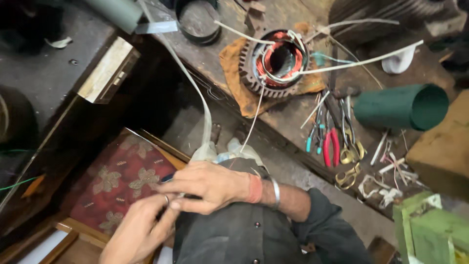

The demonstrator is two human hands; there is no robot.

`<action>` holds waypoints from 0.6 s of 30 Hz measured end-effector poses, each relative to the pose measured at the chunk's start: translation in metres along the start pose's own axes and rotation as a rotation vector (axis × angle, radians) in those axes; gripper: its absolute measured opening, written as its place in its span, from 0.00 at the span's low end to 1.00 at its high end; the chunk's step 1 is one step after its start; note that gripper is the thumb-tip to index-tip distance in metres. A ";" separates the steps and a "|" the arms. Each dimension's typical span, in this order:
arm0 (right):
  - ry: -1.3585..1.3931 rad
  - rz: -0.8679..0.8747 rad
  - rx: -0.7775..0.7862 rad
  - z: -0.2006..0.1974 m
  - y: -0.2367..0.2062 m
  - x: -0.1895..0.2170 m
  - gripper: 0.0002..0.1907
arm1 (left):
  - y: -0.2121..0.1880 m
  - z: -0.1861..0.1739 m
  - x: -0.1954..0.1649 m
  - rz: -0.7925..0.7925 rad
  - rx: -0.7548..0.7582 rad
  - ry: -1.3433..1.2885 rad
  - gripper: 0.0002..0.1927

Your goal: The person strips insulation from white wires using pliers and connects them to a motor stator. They repeatedly cut, strip, and insert wire ends into the stator slots, handling multiple wires one at a time.

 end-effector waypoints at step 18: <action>0.480 0.655 -0.676 -0.058 -0.287 0.012 0.17 | 0.048 -0.002 -0.185 0.777 -0.213 0.095 0.11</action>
Point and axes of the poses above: each hand's wrist, its own y-axis towards the middle knuckle, its own z-axis out of the palm, x = y × z, the point moved 5 cm from there along y, towards the middle knuckle, and after that the axes turned 1 degree about z, right-handed, at the moved point
